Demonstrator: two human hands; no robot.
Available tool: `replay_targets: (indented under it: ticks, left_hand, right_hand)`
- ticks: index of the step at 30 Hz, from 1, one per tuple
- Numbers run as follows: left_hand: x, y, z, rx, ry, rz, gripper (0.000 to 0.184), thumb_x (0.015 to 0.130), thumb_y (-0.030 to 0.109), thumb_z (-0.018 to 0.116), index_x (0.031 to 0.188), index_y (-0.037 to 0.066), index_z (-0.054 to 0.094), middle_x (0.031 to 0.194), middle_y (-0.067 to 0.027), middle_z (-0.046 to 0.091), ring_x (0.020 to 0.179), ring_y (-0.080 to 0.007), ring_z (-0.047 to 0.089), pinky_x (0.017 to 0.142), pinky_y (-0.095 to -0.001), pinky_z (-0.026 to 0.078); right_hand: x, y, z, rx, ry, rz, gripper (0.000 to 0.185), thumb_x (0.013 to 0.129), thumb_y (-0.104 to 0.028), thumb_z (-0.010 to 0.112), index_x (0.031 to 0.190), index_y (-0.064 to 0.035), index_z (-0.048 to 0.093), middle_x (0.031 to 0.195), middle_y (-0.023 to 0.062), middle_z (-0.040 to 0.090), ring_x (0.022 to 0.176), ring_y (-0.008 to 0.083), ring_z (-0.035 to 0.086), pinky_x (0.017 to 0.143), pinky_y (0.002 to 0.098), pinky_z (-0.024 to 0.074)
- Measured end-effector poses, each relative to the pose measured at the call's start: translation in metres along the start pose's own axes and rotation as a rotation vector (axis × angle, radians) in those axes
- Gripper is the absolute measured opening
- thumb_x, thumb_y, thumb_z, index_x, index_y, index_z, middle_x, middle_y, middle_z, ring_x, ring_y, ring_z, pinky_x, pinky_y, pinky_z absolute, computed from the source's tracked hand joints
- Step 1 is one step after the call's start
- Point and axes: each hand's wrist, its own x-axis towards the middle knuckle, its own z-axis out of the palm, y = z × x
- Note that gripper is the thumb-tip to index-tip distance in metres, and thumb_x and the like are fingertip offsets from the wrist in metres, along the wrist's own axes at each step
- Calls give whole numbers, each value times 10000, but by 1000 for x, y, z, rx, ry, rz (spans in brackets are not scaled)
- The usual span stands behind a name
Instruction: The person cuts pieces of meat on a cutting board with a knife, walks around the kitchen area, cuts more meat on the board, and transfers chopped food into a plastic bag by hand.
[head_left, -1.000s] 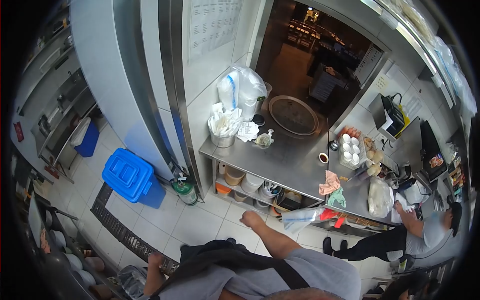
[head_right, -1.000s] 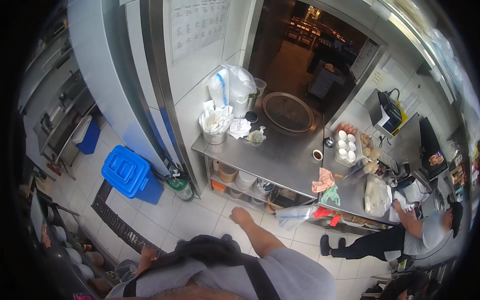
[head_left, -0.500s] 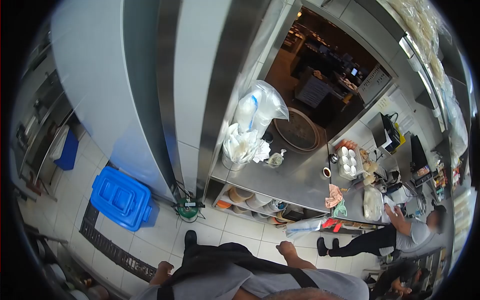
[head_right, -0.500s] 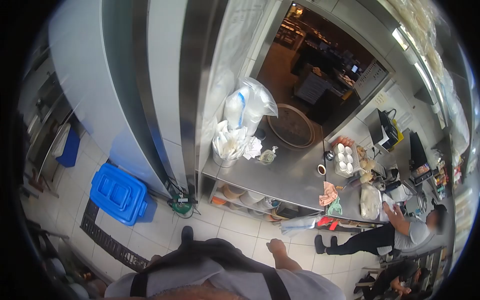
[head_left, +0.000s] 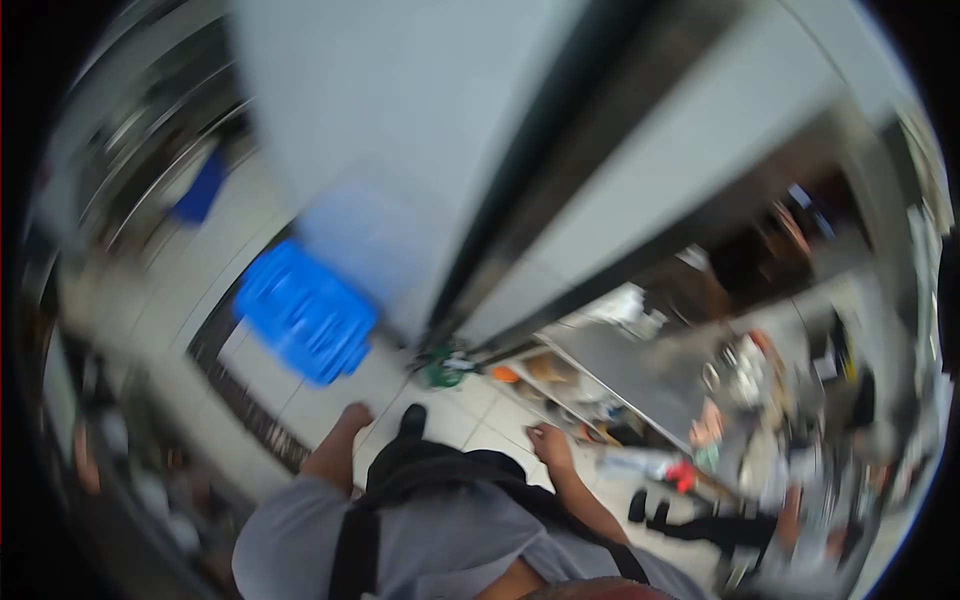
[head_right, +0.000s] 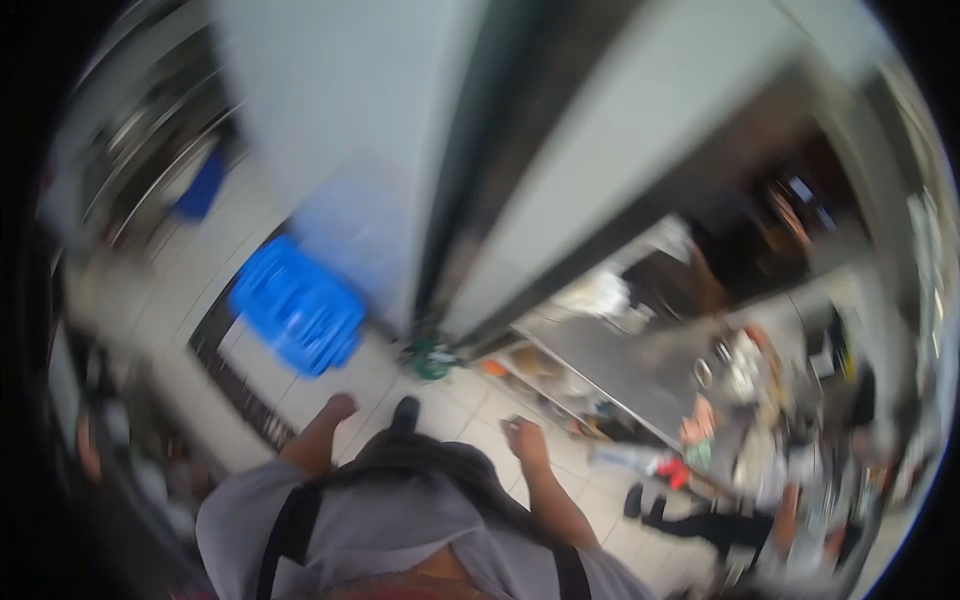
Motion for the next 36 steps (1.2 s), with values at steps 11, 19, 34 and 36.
replay_targets:
  ticks: [11, 19, 34, 36]
  left_hand:
    - [-339, 15, 79, -457, -154, -817, 411, 752, 273, 621, 1101, 65, 683, 1122, -193, 665, 1010, -368, 648, 878, -446, 516]
    - [-510, -30, 229, -950, -21, -1530, 418, 746, 335, 705, 1093, 103, 715, 1125, -180, 670, 1085, -337, 628, 914, -409, 498]
    - [-474, -258, 96, -1022, 755, -1277, 316, 725, 210, 575, 974, 90, 728, 1023, -184, 690, 961, -357, 660, 847, -430, 524]
    - [-500, -262, 104, -1089, 225, -1443, 310, 715, 200, 580, 949, 69, 734, 1090, -189, 673, 1026, -344, 646, 869, -420, 518]
  right_hand:
    - [37, 186, 141, -815, -472, -1145, 384, 913, -260, 513, 615, -55, 643, 653, 154, 637, 644, 286, 643, 641, 436, 518]
    - [52, -156, 204, -504, -469, -689, 229, 822, -228, 590, 771, -23, 679, 785, 218, 669, 793, 384, 658, 728, 453, 521]
    - [33, -543, 436, -266, -813, -826, 247, 897, -241, 634, 863, 2, 661, 646, 143, 639, 463, 189, 601, 444, 336, 470]
    - [41, -556, 453, -269, -822, -888, 274, 908, -281, 623, 870, -13, 668, 648, 118, 645, 530, 218, 626, 500, 378, 491]
